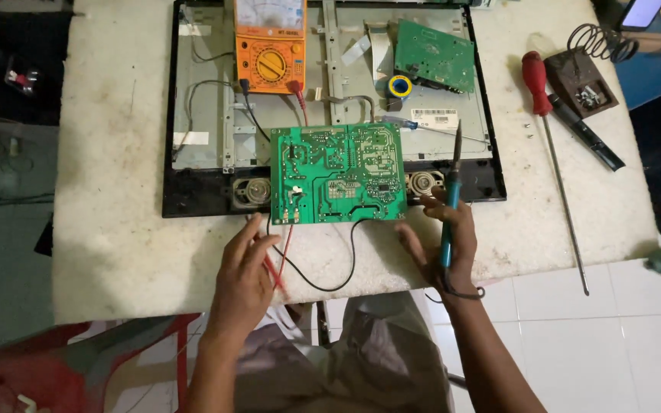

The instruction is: The person holds a green circuit board over a disassembled device chassis and uses multimeter probes to test various points on the board. They then use a soldering iron to work on specific components on the circuit board.

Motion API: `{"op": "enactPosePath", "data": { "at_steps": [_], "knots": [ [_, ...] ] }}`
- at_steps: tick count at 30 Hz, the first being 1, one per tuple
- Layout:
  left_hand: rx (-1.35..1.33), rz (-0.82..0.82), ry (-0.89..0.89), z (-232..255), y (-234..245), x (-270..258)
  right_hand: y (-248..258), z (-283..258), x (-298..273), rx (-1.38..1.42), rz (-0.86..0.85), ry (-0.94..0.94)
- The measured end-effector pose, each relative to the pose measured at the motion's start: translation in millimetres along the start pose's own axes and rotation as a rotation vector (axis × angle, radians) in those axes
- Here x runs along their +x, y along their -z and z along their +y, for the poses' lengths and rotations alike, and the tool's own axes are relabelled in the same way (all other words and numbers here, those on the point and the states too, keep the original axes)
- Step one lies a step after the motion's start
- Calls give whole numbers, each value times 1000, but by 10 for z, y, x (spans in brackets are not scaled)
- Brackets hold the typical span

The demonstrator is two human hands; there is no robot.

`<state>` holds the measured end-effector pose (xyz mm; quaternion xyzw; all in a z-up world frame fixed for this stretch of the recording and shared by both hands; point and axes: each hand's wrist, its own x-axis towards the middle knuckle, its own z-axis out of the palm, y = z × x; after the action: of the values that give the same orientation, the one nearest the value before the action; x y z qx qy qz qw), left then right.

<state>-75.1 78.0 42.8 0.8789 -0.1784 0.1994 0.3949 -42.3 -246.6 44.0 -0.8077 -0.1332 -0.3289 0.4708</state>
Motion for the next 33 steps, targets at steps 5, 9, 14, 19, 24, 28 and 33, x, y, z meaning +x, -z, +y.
{"op": "enactPosePath", "data": {
  "at_steps": [5,9,14,19,24,28,33],
  "knots": [
    [-22,-65,117,-9,242,90,46,-127,-16,64,-23,-48],
    [43,183,274,-82,-57,380,-122,-150,103,134,28,-22],
    [118,102,361,130,-255,664,-171,-85,57,96,-10,-76],
    [112,72,335,78,-269,697,-201,-212,19,94,-5,-135],
    [-401,142,362,98,-346,705,-137,-205,57,30,45,-156],
    [-532,177,307,10,-622,796,-141,-191,124,5,45,-151],
    [-439,323,207,-60,-785,950,-236,-37,127,95,82,-184]
  ]
}}
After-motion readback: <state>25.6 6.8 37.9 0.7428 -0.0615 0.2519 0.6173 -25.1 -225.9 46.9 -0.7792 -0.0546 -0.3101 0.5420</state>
